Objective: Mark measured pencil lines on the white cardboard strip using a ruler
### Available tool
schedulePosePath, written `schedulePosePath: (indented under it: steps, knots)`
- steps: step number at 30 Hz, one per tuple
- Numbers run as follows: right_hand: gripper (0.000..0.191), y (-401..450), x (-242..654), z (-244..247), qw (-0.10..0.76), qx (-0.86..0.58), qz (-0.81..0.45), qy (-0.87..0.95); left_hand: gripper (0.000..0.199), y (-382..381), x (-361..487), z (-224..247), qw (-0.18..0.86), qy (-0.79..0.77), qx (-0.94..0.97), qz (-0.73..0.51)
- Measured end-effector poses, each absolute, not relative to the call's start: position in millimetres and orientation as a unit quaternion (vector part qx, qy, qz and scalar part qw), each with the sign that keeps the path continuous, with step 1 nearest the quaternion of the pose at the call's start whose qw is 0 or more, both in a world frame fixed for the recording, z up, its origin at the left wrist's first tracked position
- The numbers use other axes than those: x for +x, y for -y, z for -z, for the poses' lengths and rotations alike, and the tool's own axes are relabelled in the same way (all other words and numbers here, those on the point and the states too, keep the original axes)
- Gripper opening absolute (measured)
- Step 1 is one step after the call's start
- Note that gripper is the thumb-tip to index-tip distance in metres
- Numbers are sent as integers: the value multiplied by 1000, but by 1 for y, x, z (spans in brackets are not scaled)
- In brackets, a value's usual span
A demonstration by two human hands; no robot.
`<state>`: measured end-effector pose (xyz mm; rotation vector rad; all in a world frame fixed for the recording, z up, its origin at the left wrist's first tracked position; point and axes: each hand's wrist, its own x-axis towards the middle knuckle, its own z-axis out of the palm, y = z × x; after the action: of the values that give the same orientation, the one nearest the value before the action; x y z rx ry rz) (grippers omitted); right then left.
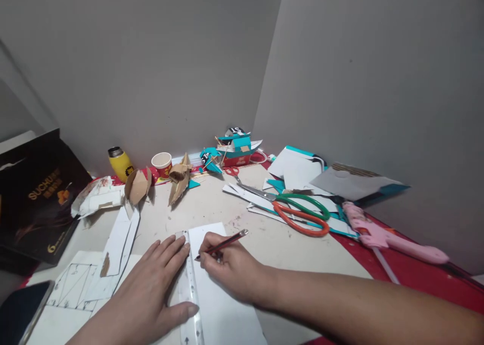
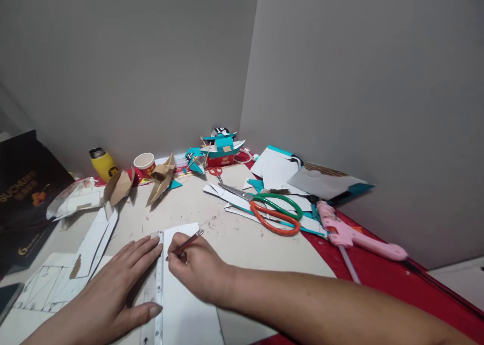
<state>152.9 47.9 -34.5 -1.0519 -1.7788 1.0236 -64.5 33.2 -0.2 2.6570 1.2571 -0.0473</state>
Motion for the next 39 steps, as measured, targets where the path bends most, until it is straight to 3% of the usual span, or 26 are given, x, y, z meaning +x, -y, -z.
schedulePosePath:
  steps: [18,28,39]
  knots:
    - [4,-43,157,24,453,-406,-559,564,85,-33,-60,-7,120,-426,896,16]
    - [4,-56,172,2,584,-464,-452,488,82,-36,-61,-4,97,-408,908,-4]
    - [6,-66,174,4,561,-477,-529,421,83,-36,-60,-2,88,-396,914,-8]
